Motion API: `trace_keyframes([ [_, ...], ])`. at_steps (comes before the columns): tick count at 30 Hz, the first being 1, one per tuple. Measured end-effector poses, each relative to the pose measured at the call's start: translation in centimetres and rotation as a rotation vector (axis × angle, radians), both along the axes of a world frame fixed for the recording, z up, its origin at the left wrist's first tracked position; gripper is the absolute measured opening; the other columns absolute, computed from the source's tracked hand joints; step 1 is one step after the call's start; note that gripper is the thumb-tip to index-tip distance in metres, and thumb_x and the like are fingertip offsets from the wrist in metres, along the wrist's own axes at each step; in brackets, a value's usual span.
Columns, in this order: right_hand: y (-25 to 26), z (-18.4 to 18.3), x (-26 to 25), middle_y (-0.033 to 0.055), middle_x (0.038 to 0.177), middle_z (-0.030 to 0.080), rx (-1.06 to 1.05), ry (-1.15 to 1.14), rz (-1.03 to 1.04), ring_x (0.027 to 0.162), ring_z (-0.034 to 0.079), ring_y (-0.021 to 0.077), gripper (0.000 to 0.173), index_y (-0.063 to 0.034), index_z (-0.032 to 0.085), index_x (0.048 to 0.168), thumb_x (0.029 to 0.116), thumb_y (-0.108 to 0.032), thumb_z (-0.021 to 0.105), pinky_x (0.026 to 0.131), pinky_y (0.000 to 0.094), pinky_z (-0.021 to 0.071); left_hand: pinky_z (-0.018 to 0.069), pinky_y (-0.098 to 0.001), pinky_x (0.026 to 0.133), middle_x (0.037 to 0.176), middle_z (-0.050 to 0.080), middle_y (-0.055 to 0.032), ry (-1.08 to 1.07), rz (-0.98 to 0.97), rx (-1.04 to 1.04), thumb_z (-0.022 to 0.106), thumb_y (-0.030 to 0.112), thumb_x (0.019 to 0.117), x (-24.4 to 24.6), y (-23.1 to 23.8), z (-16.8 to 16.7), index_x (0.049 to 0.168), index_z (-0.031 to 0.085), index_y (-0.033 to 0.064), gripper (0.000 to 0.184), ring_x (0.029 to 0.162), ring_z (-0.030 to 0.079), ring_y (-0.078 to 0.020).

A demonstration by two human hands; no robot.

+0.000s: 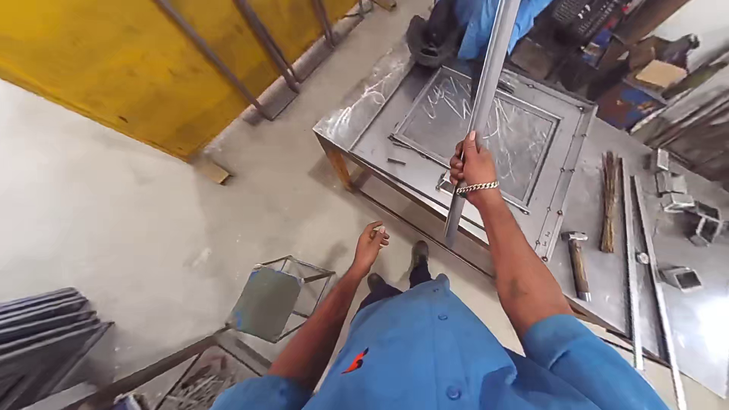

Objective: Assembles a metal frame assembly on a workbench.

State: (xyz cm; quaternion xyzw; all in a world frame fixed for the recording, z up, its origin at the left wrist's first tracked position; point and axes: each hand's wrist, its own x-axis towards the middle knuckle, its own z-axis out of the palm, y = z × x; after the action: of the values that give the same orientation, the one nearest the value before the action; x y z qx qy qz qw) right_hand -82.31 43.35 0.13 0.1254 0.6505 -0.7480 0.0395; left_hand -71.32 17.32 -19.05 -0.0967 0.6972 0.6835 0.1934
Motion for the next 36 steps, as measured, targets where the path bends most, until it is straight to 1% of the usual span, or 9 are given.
trace_keyframes([
  [6,4.7,-2.3,2.3,-0.0020,0.059,0.051,0.367,0.204,0.030,0.045,0.045,0.0085,0.048,-0.0108,0.059,0.089,0.1117,-0.046,0.035,0.044,0.0264,0.0434,0.0627,-0.0364,0.077,0.101,0.074,-0.0134,0.109,0.026,0.089,0.044,0.019,0.1105,-1.6,3.3,2.7,0.135,0.055,-0.0041,0.036,0.086,0.074,-0.0213],
  [9,6.9,-5.4,3.8,0.0063,0.070,0.062,0.753,0.147,0.046,0.058,0.058,0.0167,0.042,-0.0006,0.068,0.095,0.1082,-0.033,0.046,0.060,0.0401,0.0529,0.0628,-0.0380,0.079,0.106,0.073,-0.0150,0.250,0.087,0.077,0.045,0.018,0.1092,-4.5,3.7,6.6,0.139,0.051,-0.0054,0.038,0.088,0.074,-0.0226],
  [12,9.4,-7.9,7.0,0.0148,0.080,0.069,1.030,0.089,0.193,0.076,0.069,0.0315,0.051,-0.0019,0.072,0.101,0.1070,-0.043,0.042,0.074,0.0570,0.0542,0.0594,-0.0381,0.089,0.131,0.061,-0.0207,0.544,0.273,-0.163,0.062,0.020,0.1016,-6.2,3.7,10.0,0.153,0.032,-0.0050,0.064,0.107,0.067,-0.0228],
  [16,13.4,-12.1,11.6,0.0188,0.088,0.073,1.206,-0.093,0.349,0.087,0.072,0.0396,0.057,-0.0064,0.070,0.103,0.1072,-0.053,0.039,0.075,0.0627,0.0537,0.0370,-0.0576,0.116,0.158,0.033,-0.0329,0.925,0.308,-0.801,0.080,0.046,0.0855,-7.7,3.4,11.7,0.153,0.040,0.0001,0.091,0.145,0.036,-0.0467],
  [19,16.9,-14.6,14.4,0.0197,0.096,0.074,1.292,-0.235,0.457,0.096,0.072,0.0414,0.059,-0.0078,0.070,0.108,0.1072,-0.056,0.037,0.081,0.0641,0.0538,0.0160,-0.0730,0.119,0.167,0.024,-0.0206,0.903,-0.037,-1.048,0.077,0.056,0.0838,-8.6,4.9,10.4,0.150,0.051,0.0242,0.078,0.154,0.014,-0.0495],
  [21,18.8,-15.9,15.9,0.0207,0.101,0.075,1.314,-0.294,0.513,0.100,0.072,0.0429,0.059,-0.0078,0.071,0.112,0.1075,-0.056,0.037,0.083,0.0653,0.0538,0.0073,-0.0765,0.118,0.170,0.024,-0.0131,0.842,-0.290,-1.124,0.077,0.053,0.0850,-9.3,6.4,8.4,0.149,0.053,0.0293,0.072,0.157,0.008,-0.0468],
  [25,21.9,-17.3,18.3,0.0219,0.108,0.074,1.294,-0.360,0.563,0.104,0.071,0.0450,0.050,-0.0068,0.070,0.115,0.1077,-0.049,0.043,0.085,0.0675,0.0527,0.0056,-0.0770,0.118,0.155,0.050,-0.0124,0.691,-0.679,-1.114,0.072,0.043,0.0940,-9.7,10.2,3.6,0.141,0.062,0.0180,0.054,0.154,0.023,-0.0442],
  [29,24.9,-19.0,17.4,0.0181,0.120,0.073,1.239,-0.327,0.571,0.109,0.070,0.0430,0.036,-0.0107,0.069,0.124,0.1063,-0.035,0.050,0.089,0.0670,0.0531,0.0297,-0.0694,0.115,0.128,0.069,-0.0195,0.503,-0.889,-1.073,0.057,0.022,0.1041,-11.3,14.4,1.1,0.124,0.071,0.0088,0.028,0.128,0.059,-0.0419],
  [36,28.5,-22.7,13.0,0.0141,0.120,0.073,0.850,-0.337,0.504,0.113,0.069,0.0318,0.045,-0.0111,0.072,0.125,0.1060,-0.048,0.053,0.100,0.0576,0.0523,0.0332,-0.0712,0.107,0.112,0.072,-0.0226,0.583,-0.850,-1.051,0.060,0.021,0.1030,-15.6,15.6,0.1,0.113,0.075,0.0046,0.024,0.113,0.065,-0.0445],
])
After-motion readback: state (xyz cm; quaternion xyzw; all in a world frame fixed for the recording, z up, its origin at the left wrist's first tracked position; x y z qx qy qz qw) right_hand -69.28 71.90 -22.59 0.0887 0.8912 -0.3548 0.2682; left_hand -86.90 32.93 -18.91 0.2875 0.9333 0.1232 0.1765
